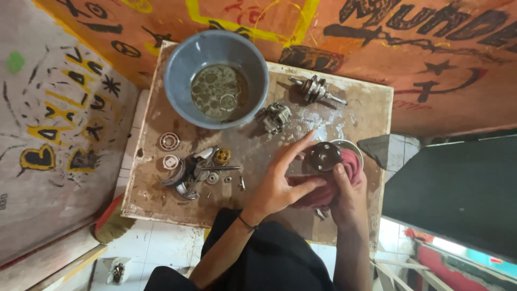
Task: Cleaning and wiping oily motorcycle engine components with a cloth and solvent.
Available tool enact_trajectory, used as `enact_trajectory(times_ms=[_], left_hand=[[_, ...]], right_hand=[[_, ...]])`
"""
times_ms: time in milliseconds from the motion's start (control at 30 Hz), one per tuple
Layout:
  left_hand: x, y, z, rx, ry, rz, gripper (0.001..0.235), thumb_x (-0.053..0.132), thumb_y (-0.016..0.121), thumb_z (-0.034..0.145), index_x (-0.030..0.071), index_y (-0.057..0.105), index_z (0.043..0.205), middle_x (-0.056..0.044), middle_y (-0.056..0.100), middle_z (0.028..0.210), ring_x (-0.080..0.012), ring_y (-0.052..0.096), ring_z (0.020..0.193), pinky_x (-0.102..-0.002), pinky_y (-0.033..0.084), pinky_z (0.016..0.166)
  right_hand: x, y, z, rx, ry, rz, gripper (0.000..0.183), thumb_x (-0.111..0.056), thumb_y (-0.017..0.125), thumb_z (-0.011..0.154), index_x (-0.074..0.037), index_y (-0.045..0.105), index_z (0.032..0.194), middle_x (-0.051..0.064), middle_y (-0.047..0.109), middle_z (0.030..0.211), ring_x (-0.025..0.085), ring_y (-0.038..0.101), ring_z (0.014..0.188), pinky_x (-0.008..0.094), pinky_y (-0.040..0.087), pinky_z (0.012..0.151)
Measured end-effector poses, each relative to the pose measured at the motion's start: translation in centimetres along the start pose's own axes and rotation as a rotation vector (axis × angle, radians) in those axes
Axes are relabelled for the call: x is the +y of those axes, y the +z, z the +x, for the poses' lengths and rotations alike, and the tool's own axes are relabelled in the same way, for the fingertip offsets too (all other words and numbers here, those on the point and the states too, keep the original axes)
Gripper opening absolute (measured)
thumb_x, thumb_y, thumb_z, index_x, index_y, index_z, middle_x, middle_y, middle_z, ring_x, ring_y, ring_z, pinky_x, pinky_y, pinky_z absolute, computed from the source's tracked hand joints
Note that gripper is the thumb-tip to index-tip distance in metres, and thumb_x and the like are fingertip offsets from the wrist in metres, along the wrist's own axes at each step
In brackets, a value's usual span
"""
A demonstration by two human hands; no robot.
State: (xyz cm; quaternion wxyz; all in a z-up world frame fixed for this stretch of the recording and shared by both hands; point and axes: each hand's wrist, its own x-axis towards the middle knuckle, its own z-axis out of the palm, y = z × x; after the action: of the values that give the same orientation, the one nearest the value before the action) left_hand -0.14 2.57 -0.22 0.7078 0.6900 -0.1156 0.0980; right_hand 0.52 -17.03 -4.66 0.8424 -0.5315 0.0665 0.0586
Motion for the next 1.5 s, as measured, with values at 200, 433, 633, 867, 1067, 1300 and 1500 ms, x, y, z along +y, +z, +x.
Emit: enact_trajectory(times_ms=[200, 433, 633, 867, 1067, 1300, 1500], left_hand=[[-0.9, -0.3, 0.8, -0.03, 0.177, 0.299, 0.067, 0.02, 0.089, 0.08, 0.011, 0.06, 0.14, -0.007, 0.067, 0.131, -0.0282, 0.063, 0.122, -0.038, 0.048, 0.113], [-0.6, -0.2, 1.2, -0.066, 0.202, 0.437, 0.063, 0.021, 0.088, 0.079, 0.013, 0.061, 0.135, -0.005, 0.065, 0.13, -0.0298, 0.059, 0.126, -0.042, 0.043, 0.117], [-0.6, -0.9, 1.2, -0.203, 0.183, 0.265, 0.067, 0.014, 0.084, 0.083, 0.013, 0.06, 0.145, -0.005, 0.066, 0.137, -0.0267, 0.061, 0.133, -0.042, 0.042, 0.123], [-2.9, 2.3, -0.8, 0.093, -0.312, -0.424, 0.067, 0.028, 0.063, 0.1, 0.007, 0.037, 0.157, -0.012, 0.064, 0.137, -0.0171, 0.065, 0.119, -0.034, 0.051, 0.107], [-2.6, 2.9, -0.8, 0.014, -0.322, -0.721, 0.053, 0.025, 0.05, 0.115, -0.001, 0.041, 0.16, -0.015, 0.061, 0.146, -0.0179, 0.058, 0.134, -0.033, 0.044, 0.118], [-2.2, 1.0, 0.2, -0.102, -0.205, -0.698, 0.079, 0.006, 0.074, 0.098, 0.013, 0.03, 0.163, -0.009, 0.059, 0.147, -0.0164, 0.058, 0.136, -0.031, 0.045, 0.119], [-1.5, -0.5, 0.9, -0.18, 0.001, -0.103, 0.059, 0.012, 0.085, 0.089, 0.005, 0.06, 0.141, -0.011, 0.064, 0.145, -0.0194, 0.062, 0.136, -0.035, 0.051, 0.12]], right_hand=[[0.4, -0.9, -0.1, -0.058, 0.073, 0.048, 0.037, -0.017, 0.065, 0.102, 0.0, 0.057, 0.134, 0.01, 0.069, 0.123, 0.018, 0.067, 0.111, 0.036, 0.054, 0.098], [0.3, -1.0, 0.3, -0.083, 0.075, 0.139, 0.04, -0.029, 0.059, 0.105, 0.001, 0.059, 0.132, 0.013, 0.07, 0.121, 0.022, 0.069, 0.109, 0.038, 0.055, 0.096], [0.9, -2.0, 0.0, -0.056, 0.077, 0.14, 0.036, -0.02, 0.062, 0.106, 0.0, 0.058, 0.135, 0.011, 0.068, 0.126, 0.019, 0.067, 0.113, 0.035, 0.053, 0.1], [0.9, 0.8, -0.7, 0.112, -0.202, -0.222, 0.032, -0.015, 0.066, 0.102, 0.001, 0.06, 0.129, 0.009, 0.068, 0.12, 0.019, 0.067, 0.108, 0.034, 0.055, 0.096], [0.3, 3.9, -1.5, 0.021, -0.491, -0.879, 0.022, -0.005, 0.071, 0.095, 0.002, 0.067, 0.116, 0.01, 0.068, 0.105, 0.02, 0.067, 0.096, 0.031, 0.053, 0.087], [-0.5, 3.4, -1.5, -0.063, -0.549, -0.943, 0.025, -0.004, 0.071, 0.095, 0.001, 0.067, 0.118, 0.011, 0.066, 0.103, 0.023, 0.066, 0.093, 0.033, 0.053, 0.082], [1.9, -3.2, -1.8, -0.077, 0.056, -0.198, 0.044, -0.021, 0.067, 0.094, 0.007, 0.064, 0.128, 0.009, 0.069, 0.083, 0.014, 0.064, 0.061, 0.024, 0.05, 0.051]])
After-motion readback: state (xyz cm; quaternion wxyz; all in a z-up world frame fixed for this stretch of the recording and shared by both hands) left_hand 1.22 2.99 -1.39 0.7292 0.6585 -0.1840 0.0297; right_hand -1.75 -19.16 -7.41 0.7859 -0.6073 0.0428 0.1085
